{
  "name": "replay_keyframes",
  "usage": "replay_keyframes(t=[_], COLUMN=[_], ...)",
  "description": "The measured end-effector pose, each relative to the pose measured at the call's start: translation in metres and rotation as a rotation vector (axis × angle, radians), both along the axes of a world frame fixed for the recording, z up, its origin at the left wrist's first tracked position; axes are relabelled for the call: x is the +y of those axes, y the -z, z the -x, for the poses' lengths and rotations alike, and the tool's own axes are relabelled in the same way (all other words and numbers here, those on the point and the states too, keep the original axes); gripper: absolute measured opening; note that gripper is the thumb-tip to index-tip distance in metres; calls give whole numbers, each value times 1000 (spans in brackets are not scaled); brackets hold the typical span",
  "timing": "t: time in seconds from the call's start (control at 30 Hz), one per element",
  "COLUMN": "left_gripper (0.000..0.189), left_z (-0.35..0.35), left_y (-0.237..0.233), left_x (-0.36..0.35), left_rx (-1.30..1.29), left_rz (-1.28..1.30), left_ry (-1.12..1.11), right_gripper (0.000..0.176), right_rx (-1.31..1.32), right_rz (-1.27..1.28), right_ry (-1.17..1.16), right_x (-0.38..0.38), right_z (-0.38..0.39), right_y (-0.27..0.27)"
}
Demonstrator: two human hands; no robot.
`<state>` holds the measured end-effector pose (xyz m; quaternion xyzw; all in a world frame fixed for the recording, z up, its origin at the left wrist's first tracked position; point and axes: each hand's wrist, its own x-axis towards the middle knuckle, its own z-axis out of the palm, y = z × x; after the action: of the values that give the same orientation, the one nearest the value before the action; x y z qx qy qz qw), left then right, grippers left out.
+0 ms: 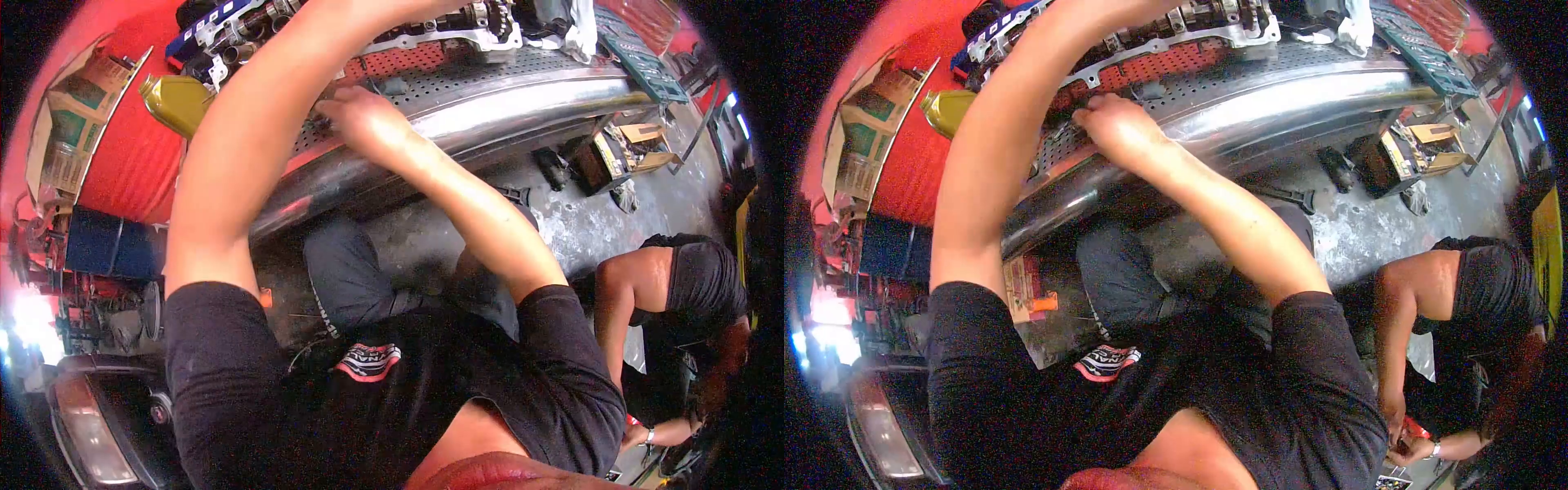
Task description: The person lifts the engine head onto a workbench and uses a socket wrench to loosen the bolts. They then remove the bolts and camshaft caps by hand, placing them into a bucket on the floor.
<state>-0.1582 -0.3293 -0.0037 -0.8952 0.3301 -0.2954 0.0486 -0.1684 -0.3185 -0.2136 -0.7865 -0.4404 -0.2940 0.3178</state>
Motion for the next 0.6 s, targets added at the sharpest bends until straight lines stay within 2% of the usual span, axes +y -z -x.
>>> replay_keyframes(t=[0.03, 0.1, 0.13, 0.17, 0.2, 0.27, 0.3, 0.4, 0.47, 0.5, 0.6], left_gripper=[29, 26, 32, 40, 40, 37, 37, 38, 35, 34, 26], left_z=[15, 57, 43, 44, 54, 65, 68, 75, 65, 60, 32], left_y=[3, 16, 41, 62, 80, 111, 122, 138, 125, 119, 66], left_x=[15, 38, 79, 105, 120, 143, 151, 157, 148, 141, 90], left_rx=[13, 27, 94, 22, 34, 90, 176, 254, 82, 2, -248], left_rz=[61, 179, 198, 195, 182, 152, 136, 38, 83, 103, 136], left_ry=[-2, -180, -147, -191, -305, -482, -575, -643, -455, -362, -90], right_gripper=[17, 17, 15, 14, 12, 15, 17, 26, 25, 28, 31], right_rx=[47, 102, 95, 76, 46, -202, -204, -211, -86, -116, -96], right_rz=[-61, -219, -285, -347, -409, -504, -509, -503, -378, -358, -348], right_ry=[7, 52, 94, 145, 203, 381, 489, 757, 776, 785, 807], right_x=[-10, -29, -41, -56, -71, -97, -111, -143, -150, -148, -137], right_z=[2, 7, 13, 19, 16, -5, -10, -25, -19, -19, -19], right_y=[-3, -8, -14, -22, -30, -40, -51, -74, -78, -75, -60])
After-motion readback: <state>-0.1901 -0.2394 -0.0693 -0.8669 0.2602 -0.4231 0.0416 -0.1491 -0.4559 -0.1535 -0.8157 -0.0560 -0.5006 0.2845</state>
